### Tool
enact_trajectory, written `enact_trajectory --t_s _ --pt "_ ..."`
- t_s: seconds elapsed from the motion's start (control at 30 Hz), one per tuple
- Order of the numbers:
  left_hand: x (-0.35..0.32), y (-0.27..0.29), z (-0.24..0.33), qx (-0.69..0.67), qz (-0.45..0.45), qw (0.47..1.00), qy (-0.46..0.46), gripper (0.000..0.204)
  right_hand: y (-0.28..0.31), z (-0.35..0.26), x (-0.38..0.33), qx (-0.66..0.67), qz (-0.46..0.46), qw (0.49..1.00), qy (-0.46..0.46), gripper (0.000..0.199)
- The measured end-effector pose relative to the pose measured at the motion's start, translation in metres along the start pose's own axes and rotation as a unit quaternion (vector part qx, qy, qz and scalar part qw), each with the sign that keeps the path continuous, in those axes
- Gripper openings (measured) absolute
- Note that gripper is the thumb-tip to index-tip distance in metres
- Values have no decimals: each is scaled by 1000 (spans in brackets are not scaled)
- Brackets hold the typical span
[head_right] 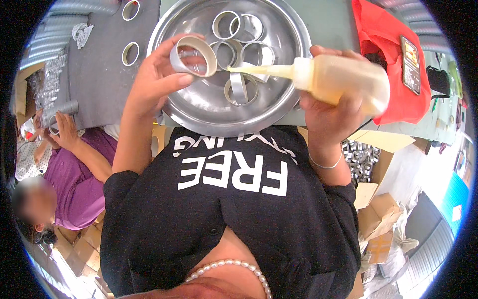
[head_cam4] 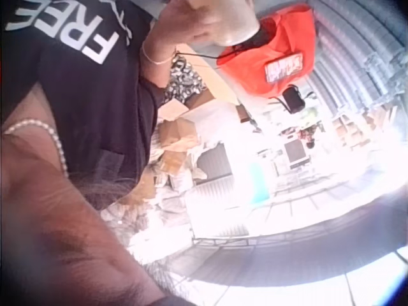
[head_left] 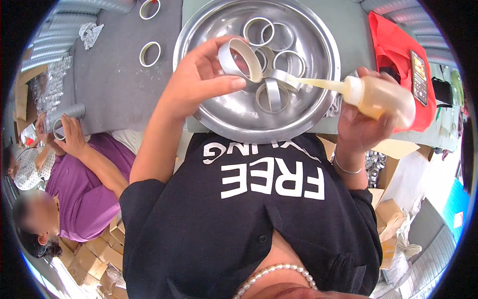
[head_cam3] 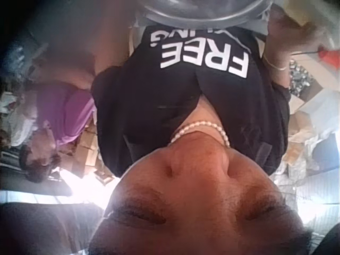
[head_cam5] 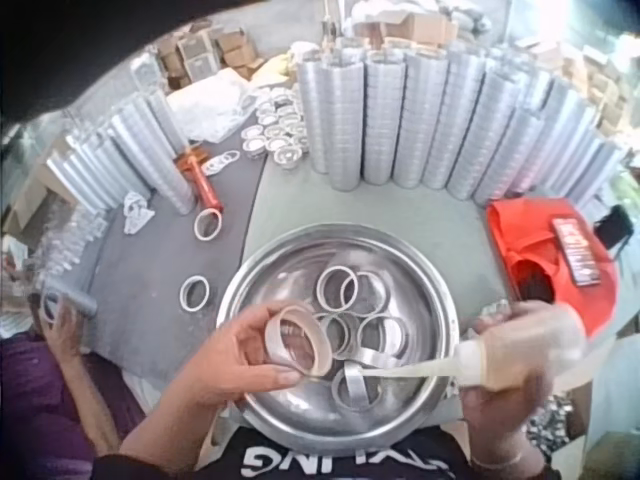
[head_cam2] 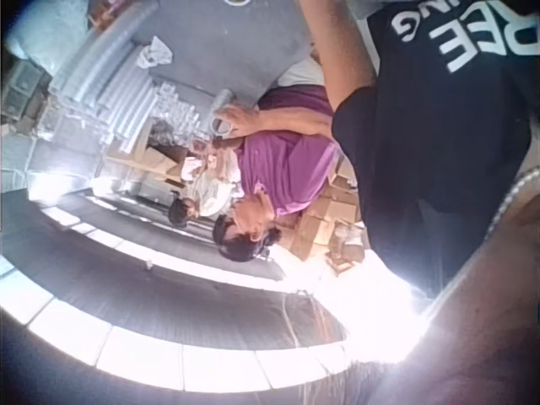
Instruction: The person applies glue from a squeeze bottle to the edges of small metal rings and places them into a metal bowl. The person repeats this process for multiple rings, handling them one at a time.
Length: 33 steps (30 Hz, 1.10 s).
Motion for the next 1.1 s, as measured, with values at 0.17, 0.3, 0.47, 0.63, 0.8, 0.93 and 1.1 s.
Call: enact_trajectory --t_s 0.17,0.3,0.47,0.63,0.8,0.93,1.1 --pt "-14 -37 -13 -326 -59 939 88 55 -25 -28 -9 -87 -235 957 144 82" --pt "-21 -47 -20 -391 -63 910 123 56 -46 -40 -7 -150 -334 920 139 82" --pt "-20 -49 -11 -285 -49 948 135 66 -49 -39 -14 -202 -338 911 120 77" --pt "-16 -48 3 -141 -33 984 101 69 -44 -39 -17 -219 -326 909 137 72" --pt "-15 -46 17 17 -18 999 -28 74 -37 -38 -17 -223 -298 916 150 68" --pt "-15 -46 27 117 -10 989 -89 74 -30 -36 -9 -203 -256 939 110 60" --pt "-13 -50 47 364 -52 908 -201 61 -27 -31 -2 -145 -189 971 -22 57"
Point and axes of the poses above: each hand's wrist, its own x-axis towards the middle knuckle, its own y-axis out of the back of the hand, z = x × y, the point moved 5 cm from there along x, towards the middle knuckle, and after that the axes turned 14 degrees about -z, right-handed, at the moved point
